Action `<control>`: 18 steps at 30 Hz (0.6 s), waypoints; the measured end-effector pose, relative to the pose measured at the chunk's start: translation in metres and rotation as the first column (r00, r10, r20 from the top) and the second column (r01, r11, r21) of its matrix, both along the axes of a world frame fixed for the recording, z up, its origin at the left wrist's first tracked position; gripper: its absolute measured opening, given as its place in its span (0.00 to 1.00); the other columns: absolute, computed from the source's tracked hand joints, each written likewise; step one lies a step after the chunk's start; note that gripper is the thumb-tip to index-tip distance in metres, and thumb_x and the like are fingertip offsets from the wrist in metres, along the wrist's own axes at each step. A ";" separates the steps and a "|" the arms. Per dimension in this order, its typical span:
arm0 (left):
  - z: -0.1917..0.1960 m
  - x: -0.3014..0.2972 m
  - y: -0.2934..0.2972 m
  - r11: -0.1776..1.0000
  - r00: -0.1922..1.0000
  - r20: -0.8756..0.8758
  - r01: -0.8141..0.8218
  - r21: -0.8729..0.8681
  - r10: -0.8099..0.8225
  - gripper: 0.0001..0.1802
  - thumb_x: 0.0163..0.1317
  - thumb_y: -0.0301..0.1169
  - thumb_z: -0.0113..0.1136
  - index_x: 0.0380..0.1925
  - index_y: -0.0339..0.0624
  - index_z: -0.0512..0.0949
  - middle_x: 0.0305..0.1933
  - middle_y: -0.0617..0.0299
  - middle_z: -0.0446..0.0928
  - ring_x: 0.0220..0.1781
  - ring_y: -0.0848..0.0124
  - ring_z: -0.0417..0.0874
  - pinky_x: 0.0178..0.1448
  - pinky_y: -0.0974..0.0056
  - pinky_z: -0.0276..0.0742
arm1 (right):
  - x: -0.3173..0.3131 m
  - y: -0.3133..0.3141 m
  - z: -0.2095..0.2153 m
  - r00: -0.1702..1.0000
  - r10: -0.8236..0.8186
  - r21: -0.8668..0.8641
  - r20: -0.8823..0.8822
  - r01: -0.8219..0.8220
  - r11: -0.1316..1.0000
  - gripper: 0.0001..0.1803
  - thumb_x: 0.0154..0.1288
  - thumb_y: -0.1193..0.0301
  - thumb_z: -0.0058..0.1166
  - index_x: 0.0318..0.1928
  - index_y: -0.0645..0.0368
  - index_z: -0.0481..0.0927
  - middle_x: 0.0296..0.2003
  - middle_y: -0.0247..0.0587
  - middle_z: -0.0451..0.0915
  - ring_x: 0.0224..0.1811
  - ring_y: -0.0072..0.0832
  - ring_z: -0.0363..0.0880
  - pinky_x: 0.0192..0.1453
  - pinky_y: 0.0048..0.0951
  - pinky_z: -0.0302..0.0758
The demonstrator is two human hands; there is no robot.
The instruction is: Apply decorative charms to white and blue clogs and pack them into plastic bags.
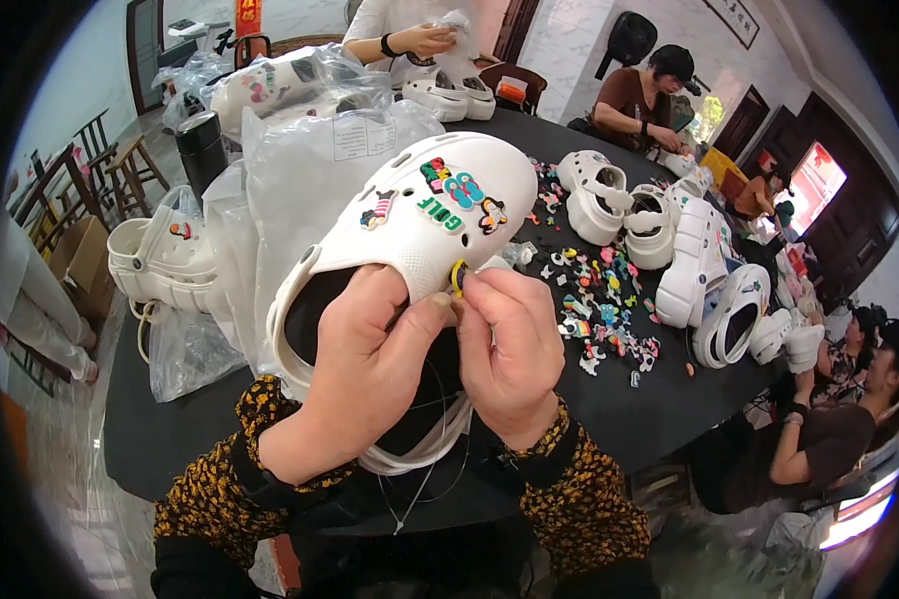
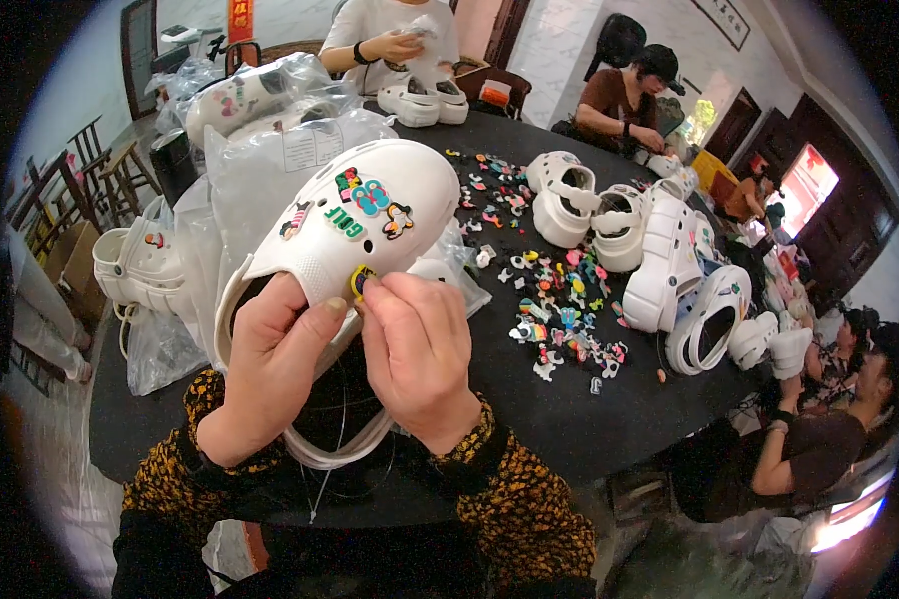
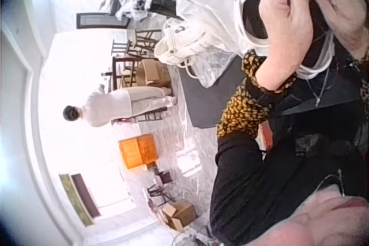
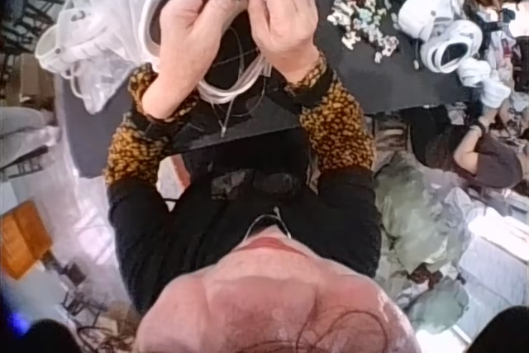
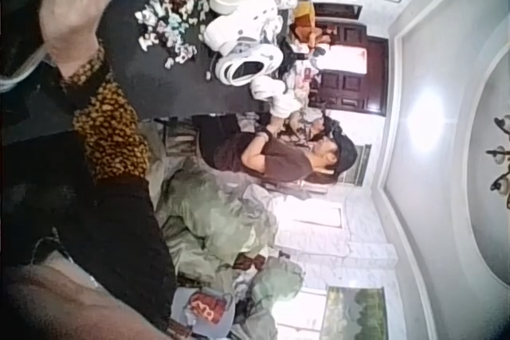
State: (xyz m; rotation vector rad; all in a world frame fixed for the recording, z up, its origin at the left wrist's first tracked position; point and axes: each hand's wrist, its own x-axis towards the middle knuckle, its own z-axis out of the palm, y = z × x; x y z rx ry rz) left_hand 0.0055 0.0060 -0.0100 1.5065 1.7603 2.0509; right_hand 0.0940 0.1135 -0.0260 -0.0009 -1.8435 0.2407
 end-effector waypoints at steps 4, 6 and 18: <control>0.001 0.001 0.001 0.999 0.998 0.058 -0.017 0.029 0.015 0.08 0.58 0.22 0.55 0.37 0.29 0.76 0.34 0.51 0.77 0.33 0.64 0.77 0.38 0.65 0.72 | -0.005 -0.003 -0.002 1.000 -0.018 0.033 0.002 0.018 0.999 0.17 0.48 0.84 0.59 0.42 0.67 0.78 0.37 0.45 0.76 0.36 0.39 0.75 0.40 0.35 0.70; 0.003 -0.003 0.001 1.000 0.992 0.128 0.002 0.028 -0.006 0.07 0.59 0.22 0.55 0.37 0.29 0.75 0.33 0.52 0.77 0.33 0.66 0.77 0.39 0.65 0.72 | -0.007 -0.006 -0.004 0.998 -0.042 0.081 0.041 0.038 0.996 0.21 0.47 0.84 0.56 0.47 0.70 0.77 0.40 0.46 0.75 0.38 0.39 0.74 0.42 0.35 0.69; 0.003 -0.005 -0.003 0.996 0.997 0.037 -0.070 -0.050 0.072 0.05 0.59 0.22 0.56 0.29 0.29 0.73 0.27 0.54 0.74 0.27 0.69 0.73 0.33 0.66 0.68 | -0.008 -0.003 -0.006 0.976 0.171 -0.107 0.136 -0.157 0.982 0.24 0.48 0.86 0.49 0.50 0.71 0.76 0.42 0.52 0.72 0.42 0.45 0.71 0.49 0.38 0.67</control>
